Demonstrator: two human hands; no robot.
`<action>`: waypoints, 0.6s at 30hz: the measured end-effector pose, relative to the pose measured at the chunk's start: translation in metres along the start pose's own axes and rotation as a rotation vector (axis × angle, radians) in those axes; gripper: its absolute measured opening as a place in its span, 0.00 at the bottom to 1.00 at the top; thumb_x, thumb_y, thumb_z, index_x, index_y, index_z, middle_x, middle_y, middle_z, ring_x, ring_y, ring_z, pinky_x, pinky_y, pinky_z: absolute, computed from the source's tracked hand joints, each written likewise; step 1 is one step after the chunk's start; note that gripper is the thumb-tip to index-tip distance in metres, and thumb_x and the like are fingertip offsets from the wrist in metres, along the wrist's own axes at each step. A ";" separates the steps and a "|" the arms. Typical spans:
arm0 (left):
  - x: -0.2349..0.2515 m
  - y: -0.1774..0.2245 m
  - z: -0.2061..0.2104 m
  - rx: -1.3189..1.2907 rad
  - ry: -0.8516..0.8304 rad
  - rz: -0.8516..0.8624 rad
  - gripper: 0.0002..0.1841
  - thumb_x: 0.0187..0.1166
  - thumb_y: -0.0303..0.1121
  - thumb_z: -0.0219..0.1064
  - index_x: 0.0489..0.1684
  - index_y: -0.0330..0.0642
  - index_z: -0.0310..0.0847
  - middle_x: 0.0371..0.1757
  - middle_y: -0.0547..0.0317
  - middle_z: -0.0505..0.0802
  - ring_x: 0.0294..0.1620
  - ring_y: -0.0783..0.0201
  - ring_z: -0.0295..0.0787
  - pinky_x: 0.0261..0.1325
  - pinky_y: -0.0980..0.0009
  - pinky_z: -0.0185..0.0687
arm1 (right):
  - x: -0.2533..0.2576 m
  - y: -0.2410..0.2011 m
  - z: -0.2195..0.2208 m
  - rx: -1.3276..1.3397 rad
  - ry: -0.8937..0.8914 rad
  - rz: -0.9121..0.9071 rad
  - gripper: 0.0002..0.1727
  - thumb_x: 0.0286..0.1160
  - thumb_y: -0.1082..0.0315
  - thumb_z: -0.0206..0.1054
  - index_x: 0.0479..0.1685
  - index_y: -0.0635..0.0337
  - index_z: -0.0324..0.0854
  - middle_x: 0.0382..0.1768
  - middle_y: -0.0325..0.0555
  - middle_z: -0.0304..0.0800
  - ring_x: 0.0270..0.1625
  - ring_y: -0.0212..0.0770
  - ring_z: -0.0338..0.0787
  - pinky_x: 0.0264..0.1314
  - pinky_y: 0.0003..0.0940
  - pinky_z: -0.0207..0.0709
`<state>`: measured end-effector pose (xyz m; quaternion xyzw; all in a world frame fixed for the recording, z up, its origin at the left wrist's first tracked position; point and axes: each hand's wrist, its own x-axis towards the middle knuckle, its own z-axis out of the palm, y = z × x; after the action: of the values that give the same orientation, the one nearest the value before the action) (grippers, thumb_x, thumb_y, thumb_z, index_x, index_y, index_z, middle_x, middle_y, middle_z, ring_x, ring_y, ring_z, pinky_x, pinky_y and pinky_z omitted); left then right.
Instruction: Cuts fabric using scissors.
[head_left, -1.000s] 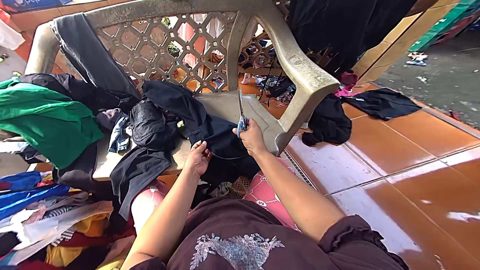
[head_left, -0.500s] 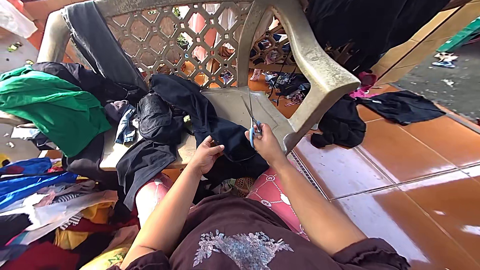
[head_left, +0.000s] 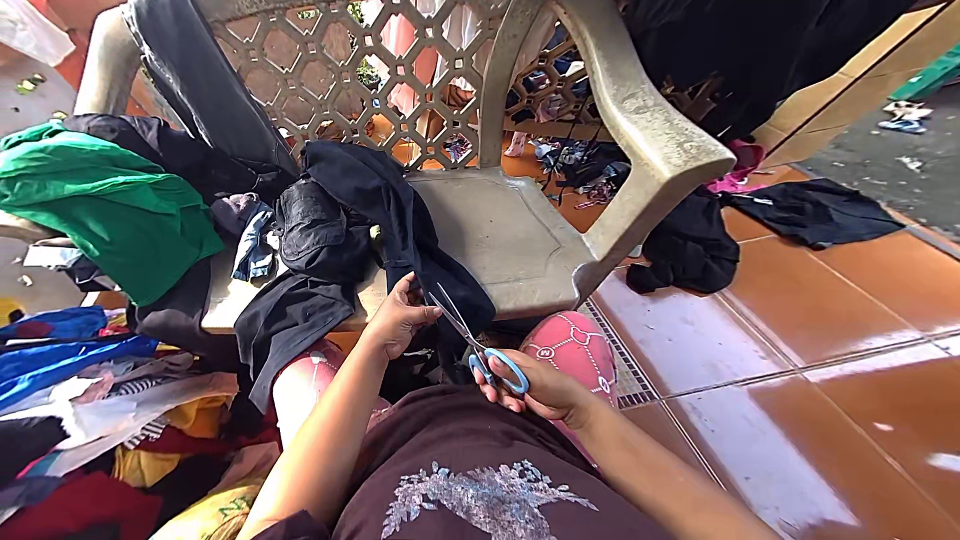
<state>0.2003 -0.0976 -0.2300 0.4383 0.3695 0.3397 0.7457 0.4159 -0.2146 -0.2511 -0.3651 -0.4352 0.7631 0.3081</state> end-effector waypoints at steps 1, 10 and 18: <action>-0.002 -0.003 -0.003 -0.056 -0.013 -0.003 0.47 0.68 0.10 0.66 0.89 0.41 0.43 0.63 0.50 0.85 0.50 0.64 0.90 0.53 0.70 0.87 | 0.000 0.001 0.002 0.025 0.002 -0.001 0.27 0.73 0.33 0.66 0.41 0.49 0.77 0.26 0.28 0.84 0.19 0.19 0.77 0.20 0.12 0.70; -0.008 -0.013 -0.011 -0.181 -0.088 0.071 0.56 0.66 0.10 0.65 0.94 0.49 0.26 0.72 0.48 0.83 0.57 0.61 0.91 0.63 0.65 0.87 | 0.001 0.005 0.006 0.140 -0.072 0.048 0.27 0.74 0.32 0.65 0.38 0.48 0.79 0.25 0.28 0.82 0.17 0.17 0.74 0.18 0.09 0.66; -0.011 -0.021 -0.002 -0.192 -0.092 0.112 0.63 0.64 0.09 0.67 0.93 0.50 0.14 0.77 0.46 0.78 0.55 0.64 0.91 0.60 0.68 0.87 | 0.030 -0.003 0.018 0.129 0.056 -0.047 0.20 0.88 0.46 0.52 0.38 0.51 0.76 0.23 0.28 0.79 0.16 0.17 0.71 0.18 0.09 0.63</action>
<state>0.1972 -0.1137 -0.2467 0.4000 0.2755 0.3940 0.7803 0.3854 -0.1968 -0.2506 -0.3555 -0.3847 0.7717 0.3608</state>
